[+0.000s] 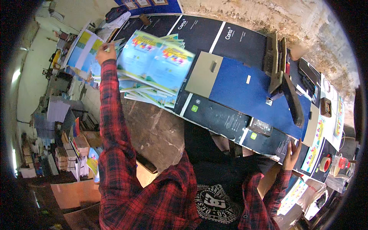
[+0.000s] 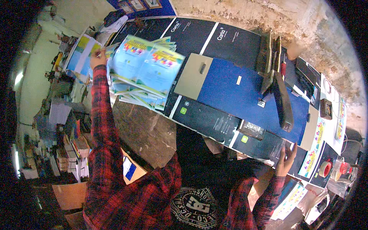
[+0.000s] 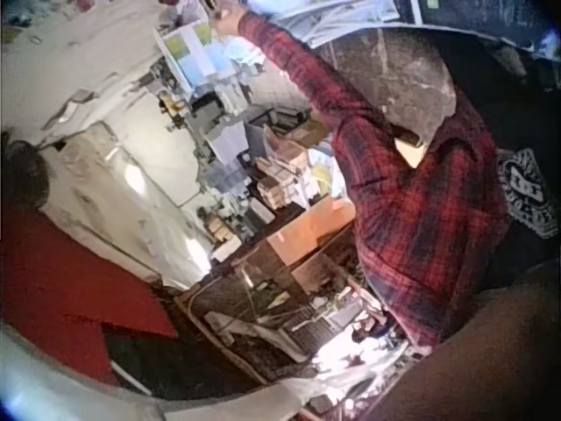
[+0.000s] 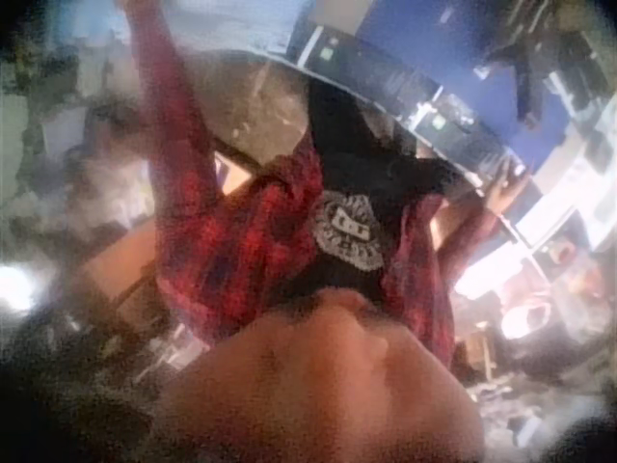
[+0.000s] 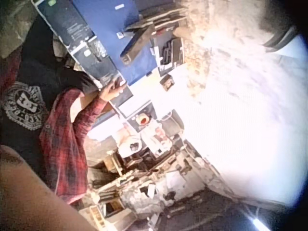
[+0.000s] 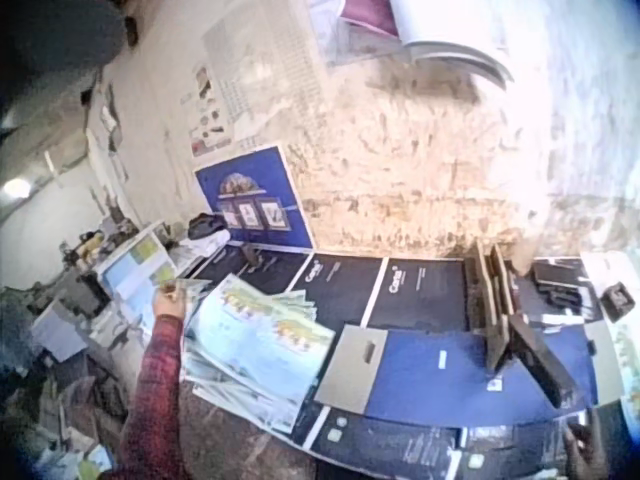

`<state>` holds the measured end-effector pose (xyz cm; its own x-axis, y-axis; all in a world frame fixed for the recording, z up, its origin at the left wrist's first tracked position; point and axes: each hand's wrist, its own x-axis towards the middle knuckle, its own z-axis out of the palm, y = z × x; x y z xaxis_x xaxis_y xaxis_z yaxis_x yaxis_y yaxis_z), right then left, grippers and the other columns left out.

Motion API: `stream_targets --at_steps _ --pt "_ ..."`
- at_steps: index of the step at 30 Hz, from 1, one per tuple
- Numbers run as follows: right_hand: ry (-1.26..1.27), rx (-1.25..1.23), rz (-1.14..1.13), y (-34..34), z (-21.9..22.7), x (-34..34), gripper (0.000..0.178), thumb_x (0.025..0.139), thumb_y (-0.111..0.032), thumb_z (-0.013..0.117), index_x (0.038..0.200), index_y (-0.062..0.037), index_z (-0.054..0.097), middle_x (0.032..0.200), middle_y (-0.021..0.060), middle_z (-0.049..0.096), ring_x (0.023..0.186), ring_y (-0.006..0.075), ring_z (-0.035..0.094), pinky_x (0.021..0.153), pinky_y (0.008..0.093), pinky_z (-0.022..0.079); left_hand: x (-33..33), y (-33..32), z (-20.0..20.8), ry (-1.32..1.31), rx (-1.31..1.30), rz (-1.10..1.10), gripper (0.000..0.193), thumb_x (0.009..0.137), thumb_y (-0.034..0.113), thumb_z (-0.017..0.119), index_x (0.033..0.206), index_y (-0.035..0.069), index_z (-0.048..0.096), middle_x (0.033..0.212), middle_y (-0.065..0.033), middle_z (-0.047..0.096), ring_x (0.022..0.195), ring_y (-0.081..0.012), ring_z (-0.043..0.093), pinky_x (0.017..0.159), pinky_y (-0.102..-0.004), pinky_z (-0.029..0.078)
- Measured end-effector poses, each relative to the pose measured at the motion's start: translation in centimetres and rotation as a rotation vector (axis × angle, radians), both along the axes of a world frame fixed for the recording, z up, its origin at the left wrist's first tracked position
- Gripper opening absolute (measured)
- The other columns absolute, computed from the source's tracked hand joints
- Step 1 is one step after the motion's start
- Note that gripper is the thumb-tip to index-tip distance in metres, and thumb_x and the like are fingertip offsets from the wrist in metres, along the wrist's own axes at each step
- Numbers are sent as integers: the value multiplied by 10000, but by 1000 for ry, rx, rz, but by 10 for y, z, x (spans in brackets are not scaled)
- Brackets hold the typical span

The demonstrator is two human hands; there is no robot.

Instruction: The person operates a manual book binding machine to bind a stack of printed booklets. They repeatedly place a booklet into the machine, press down the handle to secure the binding, and then remove the finished item to a pile on the right. The process is performed one at a time in a repetitive cycle.

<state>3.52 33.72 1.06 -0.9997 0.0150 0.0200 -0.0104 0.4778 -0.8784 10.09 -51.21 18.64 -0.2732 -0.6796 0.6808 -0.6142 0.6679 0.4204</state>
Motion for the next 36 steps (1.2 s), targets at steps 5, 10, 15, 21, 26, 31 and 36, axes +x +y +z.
stream_targets --at_steps 5,10,15,21,26,31,36 --pt "-6 13 -57 0 22 33 656 948 -222 609 1494 -64 282 1389 175 456 1224 267 517 979 381 442 -22 130 -51 -168 139 -563 337 864 291 710 1040 8 669 897 -126 696 829 -209 654 791 -336 505" --pt "112 308 -251 45 40 -32 642 837 -297 751 1325 29 492 1211 220 608 1173 296 565 999 391 436 14 285 -118 -333 591 -887 272 920 166 645 1118 -21 646 1029 -118 696 948 -166 641 877 -314 493" --pt "8 902 -448 149 20 -107 975 682 -666 739 1286 68 518 1262 269 567 1197 373 543 1022 439 420 30 369 -105 -489 775 -1065 281 904 121 653 1152 -10 636 1016 -101 698 914 -168 642 857 -315 488" --pt "-324 687 -626 176 12 -128 1036 612 -740 729 1218 80 545 1160 257 627 1110 351 610 948 410 478 74 361 -91 -385 890 -909 284 928 145 635 1163 -14 626 1087 -104 666 966 -163 628 881 -301 485" --pt "-104 761 -640 178 4 -122 1020 543 -657 827 1273 -21 502 1129 195 652 1063 337 633 921 404 496 95 361 -85 -376 817 -871 277 951 142 599 1167 -30 619 1080 -114 659 997 -173 628 888 -291 477" --pt "-281 755 -615 196 12 -138 1126 478 -680 838 1308 -8 483 1173 181 635 1112 333 616 976 403 472 83 407 -69 -315 922 -943 281 947 145 596 1158 -39 623 1015 -128 679 967 -194 651 873 -304 488" --pt "-406 603 -578 242 0 -152 989 527 -711 793 1135 49 622 1120 215 657 1080 304 635 965 382 479 48 372 -33 39 752 -1099 242 930 159 524 1052 -2 655 1008 -72 653 937 -183 609 897 -351 475"
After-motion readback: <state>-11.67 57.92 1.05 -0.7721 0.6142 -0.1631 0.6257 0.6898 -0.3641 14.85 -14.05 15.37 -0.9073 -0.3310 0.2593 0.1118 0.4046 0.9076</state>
